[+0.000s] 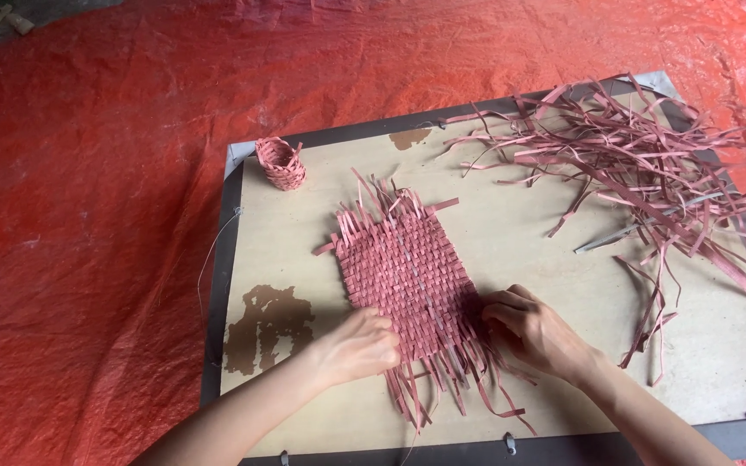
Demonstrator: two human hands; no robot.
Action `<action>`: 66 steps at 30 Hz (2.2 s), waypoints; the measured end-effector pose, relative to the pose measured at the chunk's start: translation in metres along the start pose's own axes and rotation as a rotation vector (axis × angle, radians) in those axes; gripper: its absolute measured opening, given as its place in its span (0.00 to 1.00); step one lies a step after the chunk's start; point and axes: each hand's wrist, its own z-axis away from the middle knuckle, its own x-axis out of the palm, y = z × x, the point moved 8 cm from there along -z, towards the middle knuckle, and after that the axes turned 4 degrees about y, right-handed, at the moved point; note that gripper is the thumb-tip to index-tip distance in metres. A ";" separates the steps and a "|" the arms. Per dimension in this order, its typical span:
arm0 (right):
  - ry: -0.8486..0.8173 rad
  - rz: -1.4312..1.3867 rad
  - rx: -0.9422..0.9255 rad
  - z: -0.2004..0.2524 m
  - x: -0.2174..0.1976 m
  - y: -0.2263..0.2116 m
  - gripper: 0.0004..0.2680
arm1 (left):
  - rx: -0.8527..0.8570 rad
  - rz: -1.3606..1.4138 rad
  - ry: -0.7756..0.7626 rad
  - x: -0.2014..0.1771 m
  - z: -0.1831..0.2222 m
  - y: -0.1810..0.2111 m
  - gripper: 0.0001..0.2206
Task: Weaving thin pink plastic strips into a rectangular mat on a wooden board.
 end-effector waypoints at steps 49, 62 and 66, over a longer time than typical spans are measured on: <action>-0.093 0.057 -0.473 -0.007 0.054 -0.120 0.07 | -0.314 0.600 1.056 -0.036 0.078 0.004 0.05; -0.197 -0.022 -0.383 -0.003 0.064 -0.110 0.17 | -0.312 0.564 1.027 -0.027 0.078 0.004 0.07; -0.197 -0.029 -0.394 -0.005 0.060 -0.112 0.18 | -0.314 0.564 1.039 -0.028 0.078 0.003 0.06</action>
